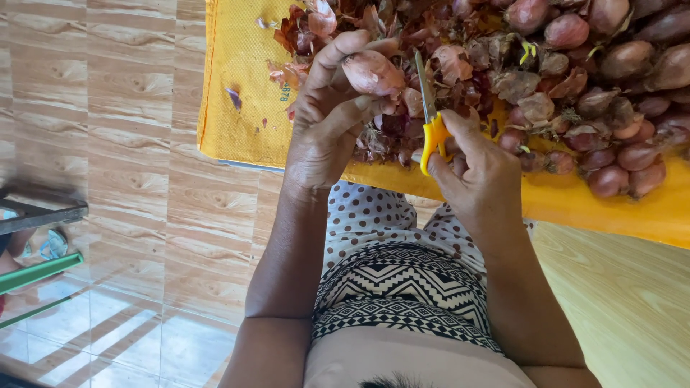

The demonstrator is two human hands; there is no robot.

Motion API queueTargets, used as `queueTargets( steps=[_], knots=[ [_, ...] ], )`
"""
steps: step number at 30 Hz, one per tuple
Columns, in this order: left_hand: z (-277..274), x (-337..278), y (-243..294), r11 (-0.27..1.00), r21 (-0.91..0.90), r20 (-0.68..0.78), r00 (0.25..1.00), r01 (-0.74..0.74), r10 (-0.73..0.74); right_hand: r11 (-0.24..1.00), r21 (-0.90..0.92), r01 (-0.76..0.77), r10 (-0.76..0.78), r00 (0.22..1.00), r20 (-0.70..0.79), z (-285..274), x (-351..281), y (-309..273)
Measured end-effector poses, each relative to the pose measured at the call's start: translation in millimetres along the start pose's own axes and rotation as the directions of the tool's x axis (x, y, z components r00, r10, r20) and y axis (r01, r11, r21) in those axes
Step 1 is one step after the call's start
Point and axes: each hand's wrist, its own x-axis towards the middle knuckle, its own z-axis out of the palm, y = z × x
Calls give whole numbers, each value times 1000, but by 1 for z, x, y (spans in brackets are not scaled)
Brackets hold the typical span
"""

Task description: Peeling small onions by snipping ends with scissors and removing skins by hand

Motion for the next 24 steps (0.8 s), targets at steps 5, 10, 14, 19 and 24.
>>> queueTargets(
  steps=[5, 10, 14, 19, 24],
  knots=[
    [3, 0, 2, 1000, 12, -39, 999, 20, -20, 933, -320, 166, -169, 985, 17, -1, 0, -5],
    [7, 0, 1, 999, 47, -9, 1000, 2, -2, 917, -348, 195, -210, 978, -4, -1, -2, -1],
    [8, 0, 2, 999, 39, -7, 1000, 12, -12, 944, -273, 186, -198, 980, -16, -1, -2, 1],
    [7, 1, 2, 999, 35, 10, 1000, 9, -9, 998, -22, 58, -58, 998, 28, -4, -4, 0],
    [-4, 4, -5, 995, -89, -17, 998, 52, -54, 864, 422, -276, 174, 949, 263, -4, -6, 7]
  ],
)
